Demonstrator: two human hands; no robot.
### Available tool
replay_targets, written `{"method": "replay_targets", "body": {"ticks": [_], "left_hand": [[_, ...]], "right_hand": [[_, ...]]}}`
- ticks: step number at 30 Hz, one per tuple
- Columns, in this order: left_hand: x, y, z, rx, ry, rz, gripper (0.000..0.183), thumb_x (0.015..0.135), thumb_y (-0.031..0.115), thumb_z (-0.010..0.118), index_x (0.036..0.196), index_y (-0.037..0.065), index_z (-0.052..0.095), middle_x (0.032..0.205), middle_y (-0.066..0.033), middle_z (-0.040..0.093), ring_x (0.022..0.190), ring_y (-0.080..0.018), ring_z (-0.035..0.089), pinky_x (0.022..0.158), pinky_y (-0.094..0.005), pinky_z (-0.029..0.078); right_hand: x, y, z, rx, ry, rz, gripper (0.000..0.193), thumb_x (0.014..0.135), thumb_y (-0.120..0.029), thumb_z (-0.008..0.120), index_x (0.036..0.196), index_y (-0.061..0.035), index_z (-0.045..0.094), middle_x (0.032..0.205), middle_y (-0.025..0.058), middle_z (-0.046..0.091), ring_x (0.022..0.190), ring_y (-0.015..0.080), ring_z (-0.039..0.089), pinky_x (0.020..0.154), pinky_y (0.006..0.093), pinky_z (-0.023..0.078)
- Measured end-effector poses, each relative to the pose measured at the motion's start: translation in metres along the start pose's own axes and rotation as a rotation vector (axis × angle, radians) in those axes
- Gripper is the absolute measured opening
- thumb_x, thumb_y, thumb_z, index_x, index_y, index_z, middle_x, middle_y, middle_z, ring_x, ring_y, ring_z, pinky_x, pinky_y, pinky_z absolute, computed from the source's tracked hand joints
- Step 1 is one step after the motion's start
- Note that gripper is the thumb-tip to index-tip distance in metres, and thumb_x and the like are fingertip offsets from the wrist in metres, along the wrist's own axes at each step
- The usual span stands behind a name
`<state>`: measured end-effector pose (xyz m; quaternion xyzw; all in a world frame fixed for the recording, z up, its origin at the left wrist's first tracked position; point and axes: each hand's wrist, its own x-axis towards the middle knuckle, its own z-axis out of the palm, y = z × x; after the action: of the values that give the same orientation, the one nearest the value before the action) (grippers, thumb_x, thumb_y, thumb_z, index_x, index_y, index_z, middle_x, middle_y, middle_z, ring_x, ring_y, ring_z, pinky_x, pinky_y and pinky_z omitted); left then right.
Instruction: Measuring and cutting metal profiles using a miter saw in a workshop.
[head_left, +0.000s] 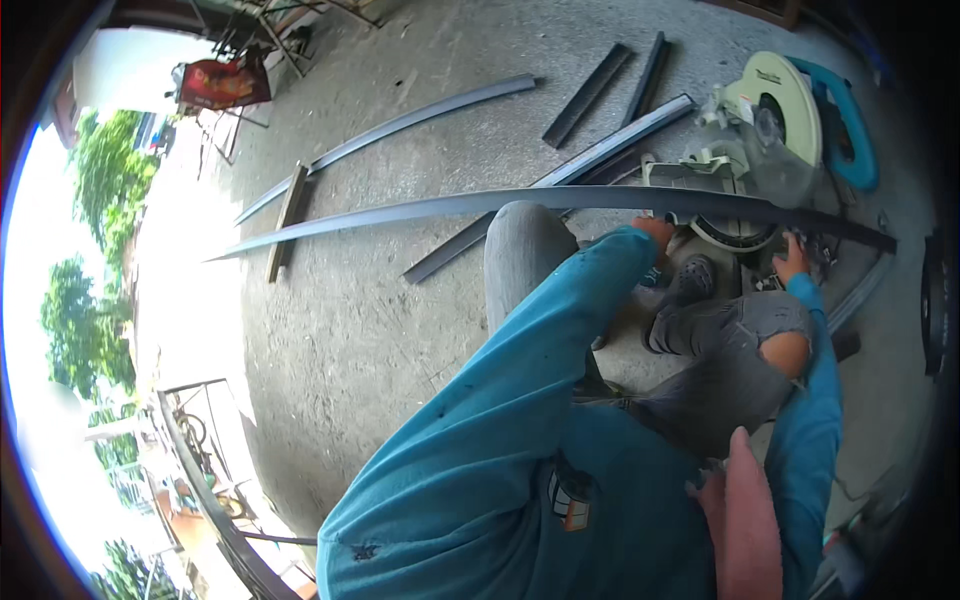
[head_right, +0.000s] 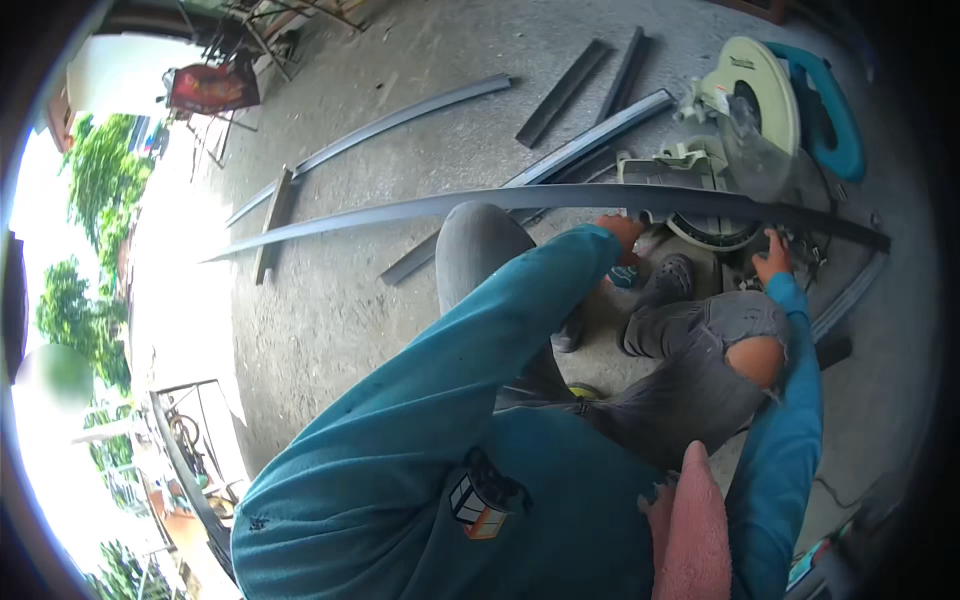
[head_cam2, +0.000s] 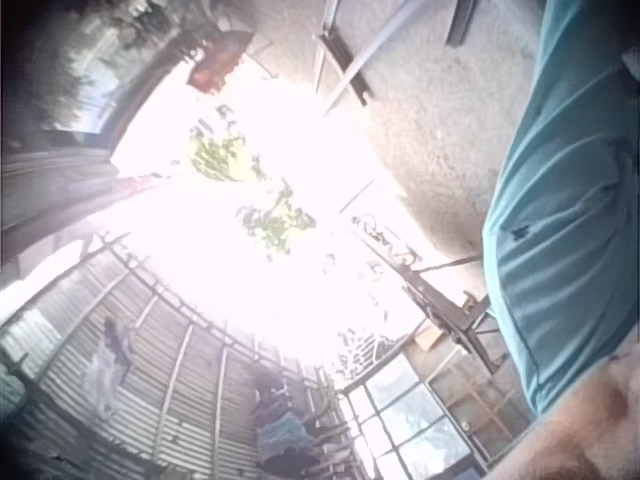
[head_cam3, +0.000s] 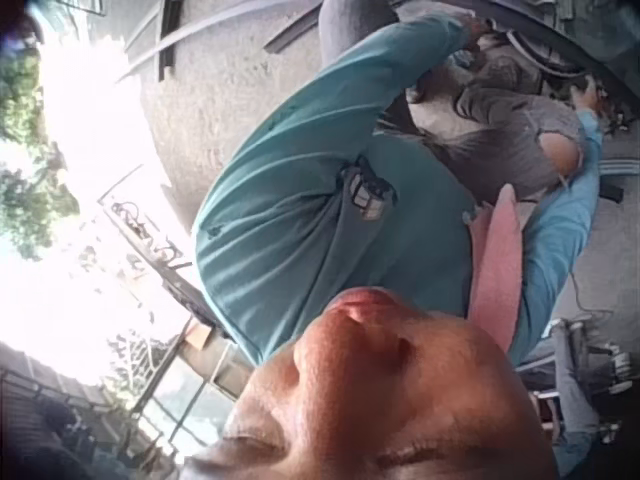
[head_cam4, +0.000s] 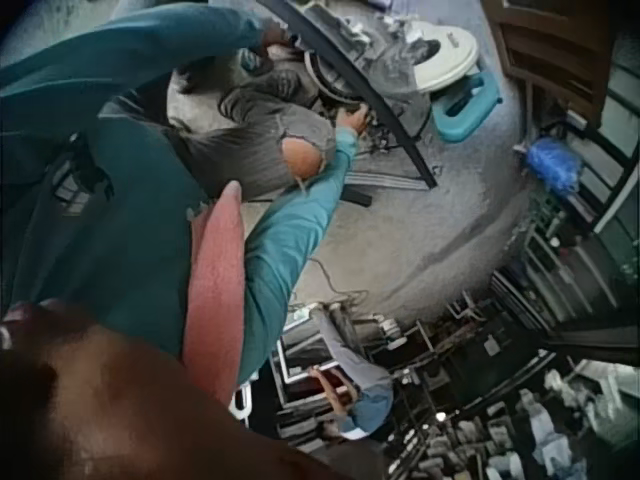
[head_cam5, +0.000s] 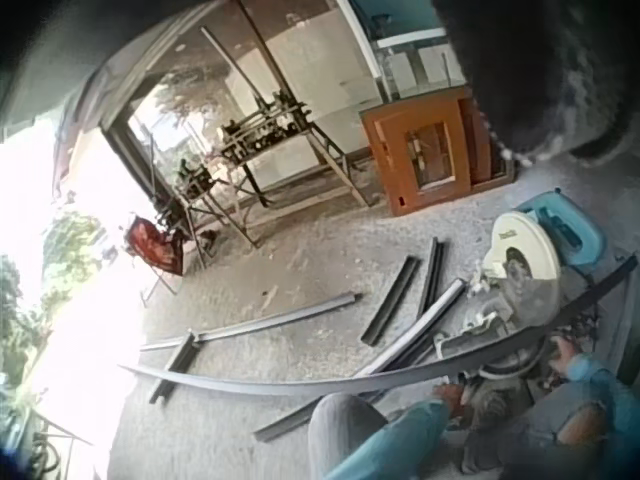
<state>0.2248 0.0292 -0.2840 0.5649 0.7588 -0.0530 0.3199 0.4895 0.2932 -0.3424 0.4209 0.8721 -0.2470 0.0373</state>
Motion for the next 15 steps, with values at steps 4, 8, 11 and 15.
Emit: {"method": "replay_targets", "body": {"ticks": [4,8,11,15], "left_hand": [[0.019,0.005,0.025,0.068,0.235,-0.006,0.067,0.068,0.045,0.074,0.119,0.008,0.050,0.120,-0.0163,0.054,0.108,-0.0343,0.055,0.087,-0.0449,0.047],[0.037,-0.006,0.038,-0.131,-0.005,-0.007,0.066,0.068,0.043,0.073,0.117,0.006,0.049,0.113,-0.0173,0.057,0.106,-0.0347,0.055,0.088,-0.0452,0.046],[0.047,-0.030,0.075,-0.063,-0.160,0.020,0.061,0.073,0.040,0.069,0.118,0.006,0.046,0.114,-0.0189,0.054,0.106,-0.0354,0.055,0.088,-0.0443,0.046],[0.054,-0.015,0.124,-0.018,-0.185,-0.042,0.072,0.074,0.041,0.067,0.128,0.004,0.037,0.127,-0.0213,0.041,0.116,-0.0400,0.044,0.094,-0.0467,0.041]], "right_hand": [[0.018,0.031,0.011,-0.233,0.084,-0.048,0.067,0.075,-0.013,0.069,0.134,-0.0138,0.036,0.137,0.0190,0.036,0.122,0.0406,0.038,0.096,0.0507,0.041],[0.018,0.026,0.029,-0.098,0.153,-0.103,0.078,0.070,-0.007,0.071,0.137,-0.0151,0.033,0.140,0.0215,0.030,0.126,0.0416,0.035,0.097,0.0470,0.041],[0.025,-0.016,0.030,-0.009,0.117,-0.118,0.081,0.070,-0.010,0.071,0.139,-0.0140,0.029,0.143,0.0214,0.024,0.127,0.0428,0.031,0.099,0.0482,0.038],[0.029,-0.025,0.033,-0.159,0.063,-0.052,0.077,0.074,-0.021,0.067,0.140,-0.0141,0.028,0.142,0.0197,0.025,0.128,0.0414,0.027,0.104,0.0494,0.030]]}}
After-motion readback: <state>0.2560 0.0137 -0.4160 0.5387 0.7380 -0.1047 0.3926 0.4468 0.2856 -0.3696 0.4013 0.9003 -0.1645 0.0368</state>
